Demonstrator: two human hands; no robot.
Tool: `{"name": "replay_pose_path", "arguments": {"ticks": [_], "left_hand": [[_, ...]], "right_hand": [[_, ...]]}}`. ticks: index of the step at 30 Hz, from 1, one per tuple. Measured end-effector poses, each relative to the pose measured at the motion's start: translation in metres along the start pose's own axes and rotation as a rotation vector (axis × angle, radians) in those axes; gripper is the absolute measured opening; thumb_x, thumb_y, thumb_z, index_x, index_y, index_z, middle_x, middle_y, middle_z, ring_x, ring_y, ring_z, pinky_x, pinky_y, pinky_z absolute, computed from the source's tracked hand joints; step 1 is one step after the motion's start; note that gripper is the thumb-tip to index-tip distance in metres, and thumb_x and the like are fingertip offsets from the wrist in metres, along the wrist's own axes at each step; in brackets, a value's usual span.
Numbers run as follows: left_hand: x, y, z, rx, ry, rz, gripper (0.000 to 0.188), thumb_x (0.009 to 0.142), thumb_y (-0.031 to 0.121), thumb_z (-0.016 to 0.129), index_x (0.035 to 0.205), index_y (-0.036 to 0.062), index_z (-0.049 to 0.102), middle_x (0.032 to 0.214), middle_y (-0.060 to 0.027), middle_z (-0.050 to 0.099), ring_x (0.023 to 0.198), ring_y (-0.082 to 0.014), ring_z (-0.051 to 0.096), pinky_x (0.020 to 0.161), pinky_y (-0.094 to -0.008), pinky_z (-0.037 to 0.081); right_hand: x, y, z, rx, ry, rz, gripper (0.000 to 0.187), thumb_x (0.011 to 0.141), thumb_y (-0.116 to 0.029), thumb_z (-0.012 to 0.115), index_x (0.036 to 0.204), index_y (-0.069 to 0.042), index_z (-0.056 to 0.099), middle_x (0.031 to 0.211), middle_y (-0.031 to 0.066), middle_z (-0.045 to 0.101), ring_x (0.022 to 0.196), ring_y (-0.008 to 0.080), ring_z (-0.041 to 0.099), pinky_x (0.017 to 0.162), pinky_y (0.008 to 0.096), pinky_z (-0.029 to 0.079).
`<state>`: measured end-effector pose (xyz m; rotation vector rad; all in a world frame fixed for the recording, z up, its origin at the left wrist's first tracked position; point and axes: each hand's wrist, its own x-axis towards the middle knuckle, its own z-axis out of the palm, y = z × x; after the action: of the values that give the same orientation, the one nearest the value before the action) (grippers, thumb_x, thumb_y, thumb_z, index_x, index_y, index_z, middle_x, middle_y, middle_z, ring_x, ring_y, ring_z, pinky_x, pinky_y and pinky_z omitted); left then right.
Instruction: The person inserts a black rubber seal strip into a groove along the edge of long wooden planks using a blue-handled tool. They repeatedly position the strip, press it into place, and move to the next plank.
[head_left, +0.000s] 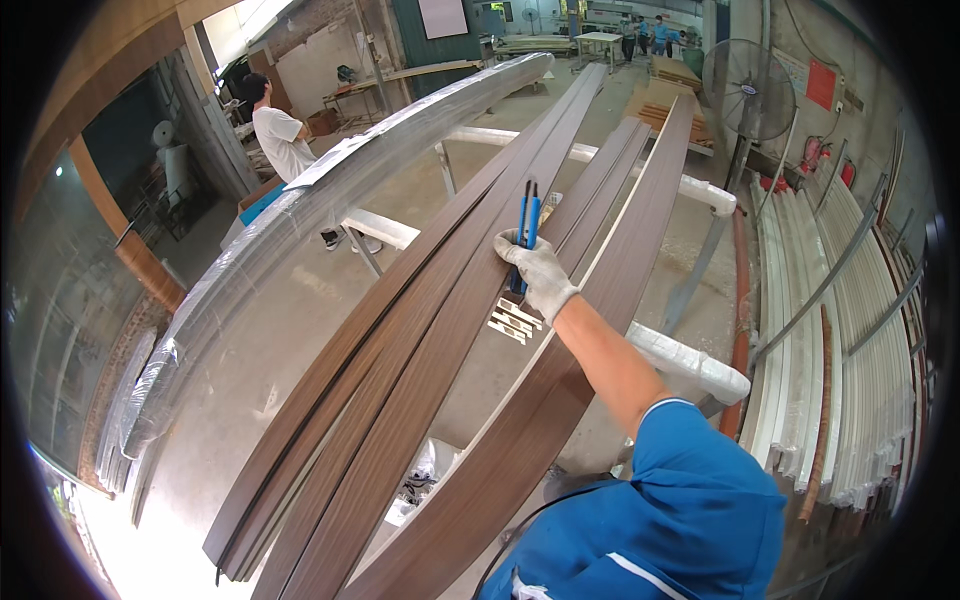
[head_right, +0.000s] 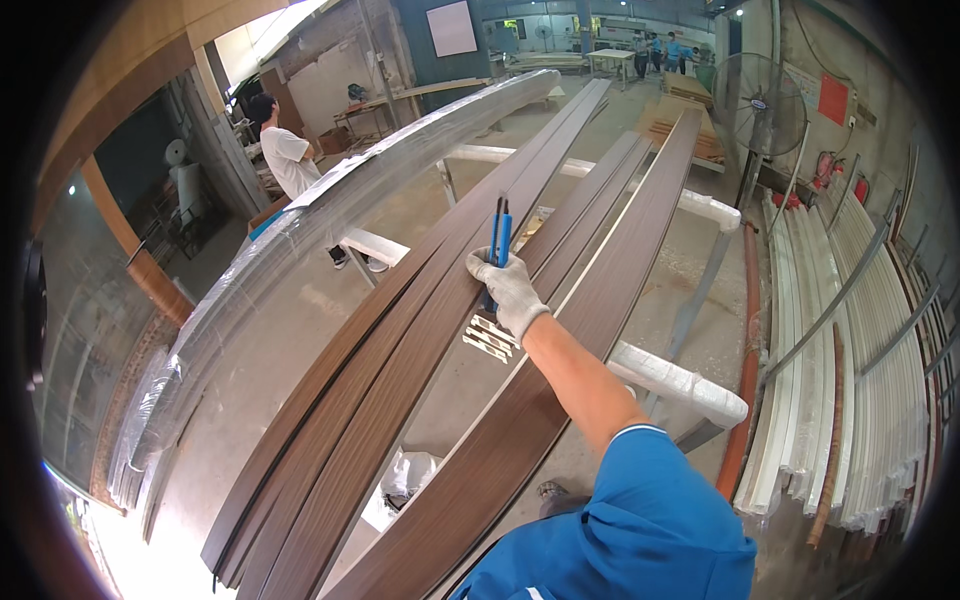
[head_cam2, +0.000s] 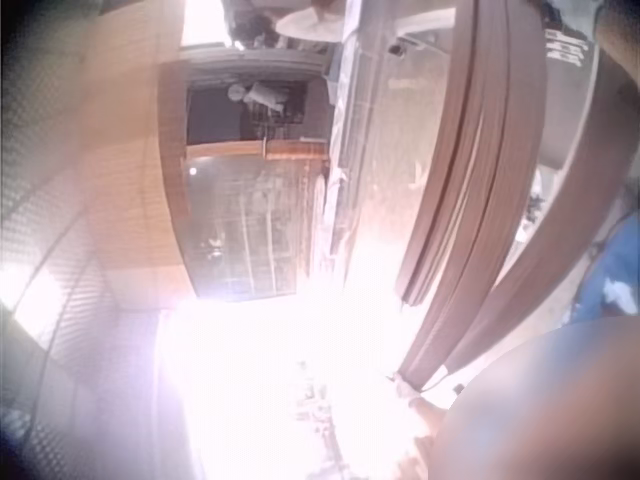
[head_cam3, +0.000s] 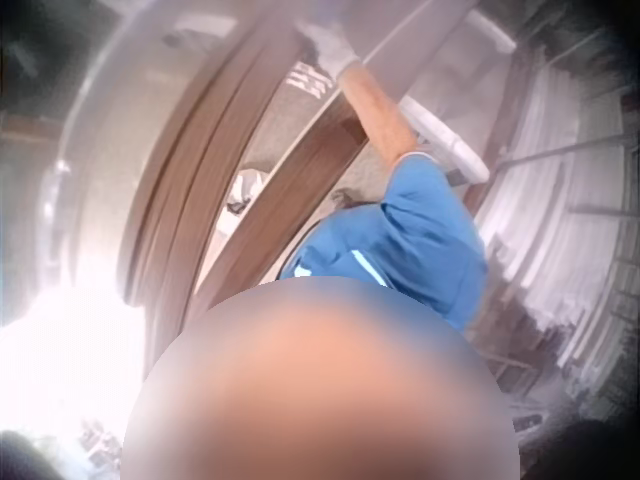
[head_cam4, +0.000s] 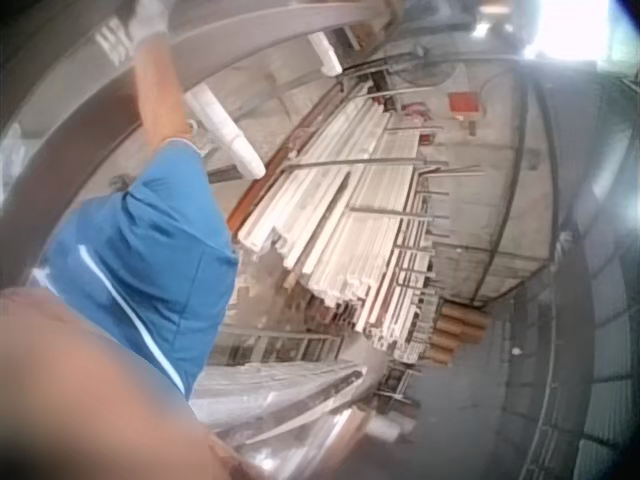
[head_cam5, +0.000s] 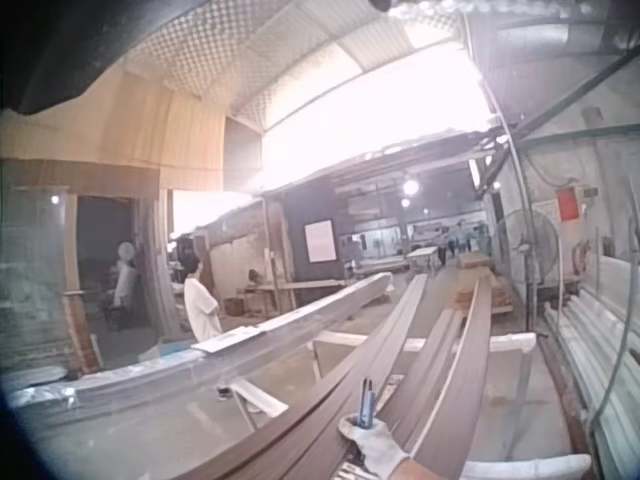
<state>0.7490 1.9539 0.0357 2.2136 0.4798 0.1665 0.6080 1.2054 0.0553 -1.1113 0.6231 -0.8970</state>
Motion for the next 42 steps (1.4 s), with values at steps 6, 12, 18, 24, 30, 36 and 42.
{"name": "replay_pose_path", "arguments": {"ticks": [6, 12, 18, 24, 30, 36, 42], "left_hand": [[0.024, -0.009, -0.009, -0.002, 0.007, -0.025, 0.067, 0.103, 0.049, 0.058, 0.133, -0.0109, 0.063, 0.123, -0.0219, 0.067, 0.111, -0.0289, 0.065, 0.098, -0.0406, 0.053], [0.06, -0.024, -0.027, 0.004, 0.021, -0.046, 0.067, 0.103, 0.049, 0.058, 0.133, -0.0112, 0.063, 0.123, -0.0223, 0.067, 0.111, -0.029, 0.065, 0.098, -0.0407, 0.053], [0.116, -0.046, -0.076, -0.03, 0.091, -0.075, 0.068, 0.103, 0.049, 0.059, 0.133, -0.0115, 0.063, 0.123, -0.0226, 0.067, 0.111, -0.0292, 0.065, 0.097, -0.0408, 0.053], [0.19, -0.061, -0.076, -0.15, 0.152, -0.042, 0.072, 0.1, 0.052, 0.06, 0.127, -0.0155, 0.064, 0.122, -0.0234, 0.069, 0.107, -0.0304, 0.064, 0.098, -0.0417, 0.05], [0.205, -0.031, -0.005, 0.14, 0.245, -0.083, 0.073, 0.097, 0.059, 0.063, 0.12, -0.0105, 0.071, 0.118, -0.0226, 0.073, 0.106, -0.0319, 0.069, 0.097, -0.0415, 0.05], [0.197, -0.007, 0.015, 0.438, 0.235, -0.042, 0.072, 0.101, 0.06, 0.055, 0.117, -0.0077, 0.073, 0.118, -0.023, 0.073, 0.108, -0.0369, 0.069, 0.098, -0.0448, 0.051], [0.195, -0.022, 0.009, -0.057, 0.281, -0.114, 0.078, 0.101, 0.068, 0.049, 0.121, -0.0034, 0.074, 0.112, -0.0168, 0.075, 0.081, -0.0293, 0.07, 0.073, -0.043, 0.055]], "right_hand": [[0.014, 0.015, 0.02, 0.006, -0.022, 0.077, 0.014, 0.091, -0.017, 0.082, 0.097, -0.015, 0.07, 0.083, -0.0045, 0.061, 0.077, 0.0095, 0.053, 0.068, 0.0313, 0.045], [0.043, 0.02, 0.03, -0.168, -0.064, 0.133, 0.021, 0.091, -0.019, 0.082, 0.106, -0.015, 0.068, 0.084, -0.0036, 0.063, 0.08, 0.0121, 0.06, 0.066, 0.0396, 0.052], [0.104, 0.042, 0.053, -0.074, -0.055, 0.109, 0.022, 0.091, -0.012, 0.08, 0.11, -0.007, 0.069, 0.094, 0.0065, 0.071, 0.087, 0.0231, 0.068, 0.079, 0.0434, 0.056], [0.167, 0.072, 0.06, -0.047, -0.075, 0.149, 0.015, 0.09, -0.009, 0.078, 0.102, -0.005, 0.07, 0.088, 0.0092, 0.073, 0.076, 0.0238, 0.07, 0.068, 0.0427, 0.058], [0.188, 0.069, 0.073, -0.262, -0.108, 0.171, 0.025, 0.093, -0.018, 0.076, 0.11, -0.002, 0.067, 0.105, 0.0168, 0.07, 0.086, 0.0319, 0.072, 0.063, 0.0469, 0.061], [0.179, 0.054, 0.085, -0.506, -0.136, 0.105, 0.034, 0.089, -0.022, 0.08, 0.112, -0.001, 0.065, 0.108, 0.0172, 0.066, 0.086, 0.0313, 0.07, 0.067, 0.0489, 0.062], [0.153, -0.001, 0.033, -0.484, -0.234, -0.039, 0.021, 0.093, -0.018, 0.075, 0.105, -0.004, 0.066, 0.095, 0.0119, 0.071, 0.074, 0.0208, 0.071, 0.062, 0.034, 0.06]]}}
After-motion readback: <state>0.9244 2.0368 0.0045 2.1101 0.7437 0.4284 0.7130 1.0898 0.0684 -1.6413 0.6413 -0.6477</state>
